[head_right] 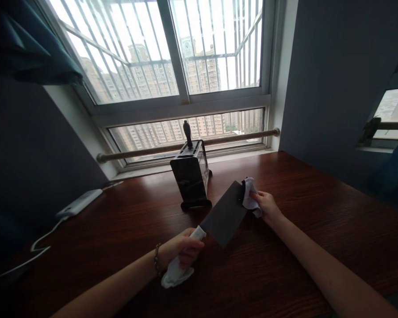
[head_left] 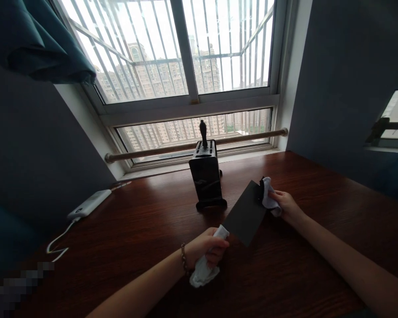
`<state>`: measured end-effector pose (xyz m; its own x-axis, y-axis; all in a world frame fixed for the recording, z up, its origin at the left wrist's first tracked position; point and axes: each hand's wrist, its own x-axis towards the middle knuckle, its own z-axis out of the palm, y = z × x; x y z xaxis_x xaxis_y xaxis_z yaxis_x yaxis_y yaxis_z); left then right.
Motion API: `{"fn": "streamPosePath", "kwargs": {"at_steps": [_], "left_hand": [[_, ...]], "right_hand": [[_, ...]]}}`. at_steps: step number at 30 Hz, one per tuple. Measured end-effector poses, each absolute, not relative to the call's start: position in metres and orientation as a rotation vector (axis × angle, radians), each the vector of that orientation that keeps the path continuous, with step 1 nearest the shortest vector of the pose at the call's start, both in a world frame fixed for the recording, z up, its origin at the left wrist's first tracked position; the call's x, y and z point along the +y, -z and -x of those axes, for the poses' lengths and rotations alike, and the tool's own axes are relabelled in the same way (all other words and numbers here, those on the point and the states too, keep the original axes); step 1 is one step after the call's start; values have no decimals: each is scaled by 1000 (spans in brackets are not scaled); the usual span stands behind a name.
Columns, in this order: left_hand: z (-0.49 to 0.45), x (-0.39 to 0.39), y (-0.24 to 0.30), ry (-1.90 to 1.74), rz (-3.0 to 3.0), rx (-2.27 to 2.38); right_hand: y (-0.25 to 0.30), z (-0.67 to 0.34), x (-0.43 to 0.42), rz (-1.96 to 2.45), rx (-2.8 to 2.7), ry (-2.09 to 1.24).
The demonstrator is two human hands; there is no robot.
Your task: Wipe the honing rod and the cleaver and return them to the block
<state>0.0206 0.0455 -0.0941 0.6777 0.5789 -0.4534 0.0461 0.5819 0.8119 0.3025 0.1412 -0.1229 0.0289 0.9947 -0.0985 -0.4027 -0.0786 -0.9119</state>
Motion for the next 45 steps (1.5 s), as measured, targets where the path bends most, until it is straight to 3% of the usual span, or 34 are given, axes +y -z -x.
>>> {"fn": "streamPosePath", "kwargs": {"at_steps": [25,38,45], "left_hand": [[-17,47,97,-416,-745,675],[-15,53,104,-465,-613,540],[-14,54,105,-472,-583,529]], "right_hand": [[127,-258,99,1087,-595,-1605],[116,-242,79,1145,-746,-1911],[107,-266,85,1132,-1137,-2221]]}}
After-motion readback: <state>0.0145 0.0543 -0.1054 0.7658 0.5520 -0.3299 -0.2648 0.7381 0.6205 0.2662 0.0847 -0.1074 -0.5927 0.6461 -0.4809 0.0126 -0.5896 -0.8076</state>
